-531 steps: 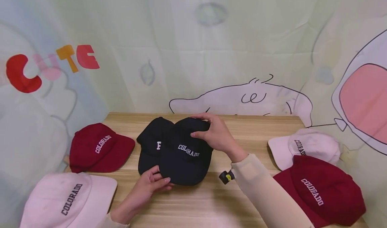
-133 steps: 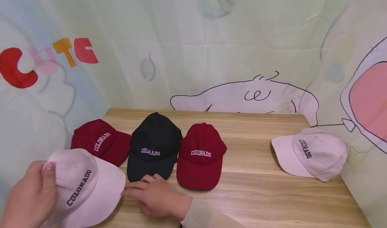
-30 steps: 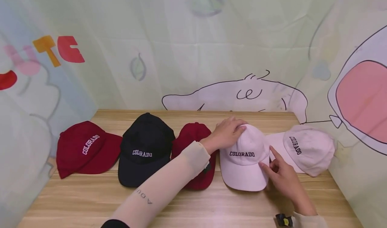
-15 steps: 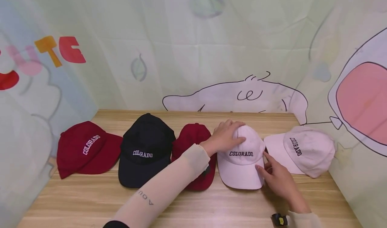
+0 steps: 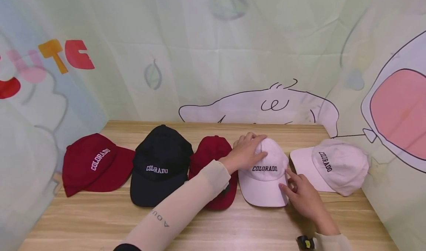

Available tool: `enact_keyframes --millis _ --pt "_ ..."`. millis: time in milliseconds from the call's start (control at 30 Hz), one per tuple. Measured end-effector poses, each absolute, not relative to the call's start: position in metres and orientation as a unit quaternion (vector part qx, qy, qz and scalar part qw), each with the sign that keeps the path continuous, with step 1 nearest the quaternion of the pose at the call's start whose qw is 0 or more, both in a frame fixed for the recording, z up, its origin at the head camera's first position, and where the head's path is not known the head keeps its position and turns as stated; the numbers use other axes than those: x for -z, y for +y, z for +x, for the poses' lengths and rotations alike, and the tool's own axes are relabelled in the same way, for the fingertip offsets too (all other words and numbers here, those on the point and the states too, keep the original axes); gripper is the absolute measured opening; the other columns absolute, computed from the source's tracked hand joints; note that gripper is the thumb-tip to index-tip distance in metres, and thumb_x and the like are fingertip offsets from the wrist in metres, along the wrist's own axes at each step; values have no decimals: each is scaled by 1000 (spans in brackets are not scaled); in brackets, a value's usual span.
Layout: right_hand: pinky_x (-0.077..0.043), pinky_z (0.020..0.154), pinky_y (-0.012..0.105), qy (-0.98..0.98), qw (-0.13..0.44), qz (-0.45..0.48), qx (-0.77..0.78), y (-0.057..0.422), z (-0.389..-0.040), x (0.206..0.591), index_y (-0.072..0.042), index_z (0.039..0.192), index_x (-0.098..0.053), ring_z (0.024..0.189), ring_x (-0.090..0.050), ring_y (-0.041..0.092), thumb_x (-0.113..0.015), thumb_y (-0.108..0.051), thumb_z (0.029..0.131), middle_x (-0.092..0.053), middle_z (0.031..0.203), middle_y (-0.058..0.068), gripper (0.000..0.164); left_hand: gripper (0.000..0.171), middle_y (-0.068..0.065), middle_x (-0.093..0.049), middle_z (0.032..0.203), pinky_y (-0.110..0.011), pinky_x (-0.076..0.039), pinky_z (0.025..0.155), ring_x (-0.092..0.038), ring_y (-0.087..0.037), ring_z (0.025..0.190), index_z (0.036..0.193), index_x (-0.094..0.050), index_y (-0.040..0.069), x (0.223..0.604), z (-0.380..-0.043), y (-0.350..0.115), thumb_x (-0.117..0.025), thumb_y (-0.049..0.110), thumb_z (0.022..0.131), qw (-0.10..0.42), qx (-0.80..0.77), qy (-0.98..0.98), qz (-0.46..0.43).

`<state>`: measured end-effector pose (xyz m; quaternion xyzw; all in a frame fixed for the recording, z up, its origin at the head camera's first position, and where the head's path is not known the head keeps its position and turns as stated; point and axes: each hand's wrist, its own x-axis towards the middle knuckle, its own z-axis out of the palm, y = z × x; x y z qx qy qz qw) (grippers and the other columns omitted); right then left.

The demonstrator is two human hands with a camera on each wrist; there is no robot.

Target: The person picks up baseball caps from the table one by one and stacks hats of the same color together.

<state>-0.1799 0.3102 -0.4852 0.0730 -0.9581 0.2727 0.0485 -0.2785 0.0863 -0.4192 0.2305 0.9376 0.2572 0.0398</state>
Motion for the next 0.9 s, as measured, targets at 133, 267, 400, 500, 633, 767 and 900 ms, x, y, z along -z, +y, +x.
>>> enact_keyframes --millis 133,267,400,500,633,767,900 --pt "-40 68 27 -961 42 70 -264 308 -179 483 6 145 -54 83 -50 16 -71 -29 99 -62 104 12 60 59 0 -43 153 -42 -36 112 -41 -22 138 159 -39 34 418 -277 82 -58 46 104 31 -247 940 234" --pt "-44 68 28 -962 51 71 -259 306 -178 480 4 143 -56 84 -56 16 -71 -28 99 -65 113 17 57 59 -1 -42 154 -41 -36 115 -41 -23 139 159 -39 32 413 -275 76 -56 47 105 13 -220 943 249" --pt "-50 70 31 -959 64 67 -266 299 -176 475 1 143 -57 89 -65 21 -70 -28 100 -63 118 20 54 57 -2 -42 155 -41 -35 118 -42 -24 140 158 -41 30 408 -271 67 -55 47 105 -5 -203 943 263" --pt "-51 69 32 -955 102 73 -268 291 -173 471 -2 139 -61 91 -66 24 -73 -25 98 -63 117 19 49 55 -2 -42 154 -42 -34 119 -42 -25 141 155 -44 29 403 -265 58 -56 46 104 -13 -204 941 269" --pt "-48 65 29 -939 185 104 -269 278 -171 468 -4 130 -68 85 -62 22 -81 -12 89 -65 107 14 44 52 -2 -43 153 -45 -32 122 -40 -25 144 151 -49 27 397 -252 42 -58 45 104 -18 -214 938 273" --pt "-45 65 25 -915 250 153 -278 261 -168 465 -4 124 -71 79 -60 17 -84 -2 80 -67 103 10 45 51 -2 -45 152 -47 -29 124 -38 -24 145 150 -52 26 391 -239 21 -60 44 103 -21 -228 934 276" --pt "-43 68 18 -896 277 197 -286 240 -166 460 -4 121 -72 78 -60 14 -84 1 77 -70 106 7 45 52 0 -46 151 -48 -30 124 -37 -23 144 149 -52 27 390 -228 -5 -63 43 101 -27 -244 933 265"
